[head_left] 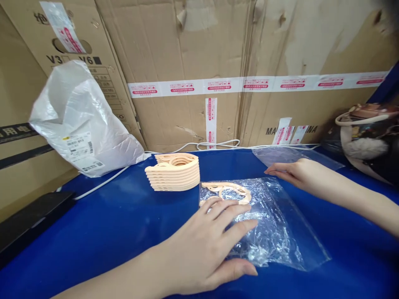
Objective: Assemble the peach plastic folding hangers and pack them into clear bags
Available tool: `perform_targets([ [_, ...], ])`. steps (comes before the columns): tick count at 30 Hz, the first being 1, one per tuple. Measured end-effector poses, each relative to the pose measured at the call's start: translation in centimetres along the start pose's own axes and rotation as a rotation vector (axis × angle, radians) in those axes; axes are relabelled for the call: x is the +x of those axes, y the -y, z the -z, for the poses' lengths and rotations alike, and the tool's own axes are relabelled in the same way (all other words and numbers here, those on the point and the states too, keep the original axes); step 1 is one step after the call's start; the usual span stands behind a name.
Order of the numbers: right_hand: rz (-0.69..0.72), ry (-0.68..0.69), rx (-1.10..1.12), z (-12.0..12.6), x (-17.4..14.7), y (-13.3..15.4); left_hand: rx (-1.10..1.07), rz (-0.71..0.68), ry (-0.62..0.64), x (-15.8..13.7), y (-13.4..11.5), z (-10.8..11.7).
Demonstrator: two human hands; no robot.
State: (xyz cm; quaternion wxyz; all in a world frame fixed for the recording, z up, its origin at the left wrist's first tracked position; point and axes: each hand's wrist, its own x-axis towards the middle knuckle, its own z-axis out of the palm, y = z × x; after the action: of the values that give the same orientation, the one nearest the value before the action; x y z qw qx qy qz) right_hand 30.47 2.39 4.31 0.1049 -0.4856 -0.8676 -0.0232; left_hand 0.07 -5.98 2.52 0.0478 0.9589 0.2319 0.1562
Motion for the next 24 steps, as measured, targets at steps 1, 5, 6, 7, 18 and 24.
perform_targets([
  [1,0.006,-0.001,-0.011,-0.1,-0.1,-0.2,0.007,-0.014,-0.053,0.1,0.3,0.4],
  [5,0.039,-0.103,0.024,0.7,-0.8,0.4,0.099,0.067,-0.202,0.6,3.2,3.9],
  [6,0.057,-0.097,0.070,1.1,-1.0,0.9,0.113,0.125,-0.210,0.6,4.4,5.0],
  [7,0.074,-0.065,0.132,1.4,-1.0,1.3,0.126,0.174,-0.207,0.5,5.9,6.2],
  [18,0.048,0.497,0.401,0.6,-2.1,0.9,0.077,0.581,0.123,-2.6,14.0,10.9],
  [24,0.002,0.508,0.375,0.2,-2.3,0.9,0.025,0.593,0.159,-2.2,14.3,11.1],
])
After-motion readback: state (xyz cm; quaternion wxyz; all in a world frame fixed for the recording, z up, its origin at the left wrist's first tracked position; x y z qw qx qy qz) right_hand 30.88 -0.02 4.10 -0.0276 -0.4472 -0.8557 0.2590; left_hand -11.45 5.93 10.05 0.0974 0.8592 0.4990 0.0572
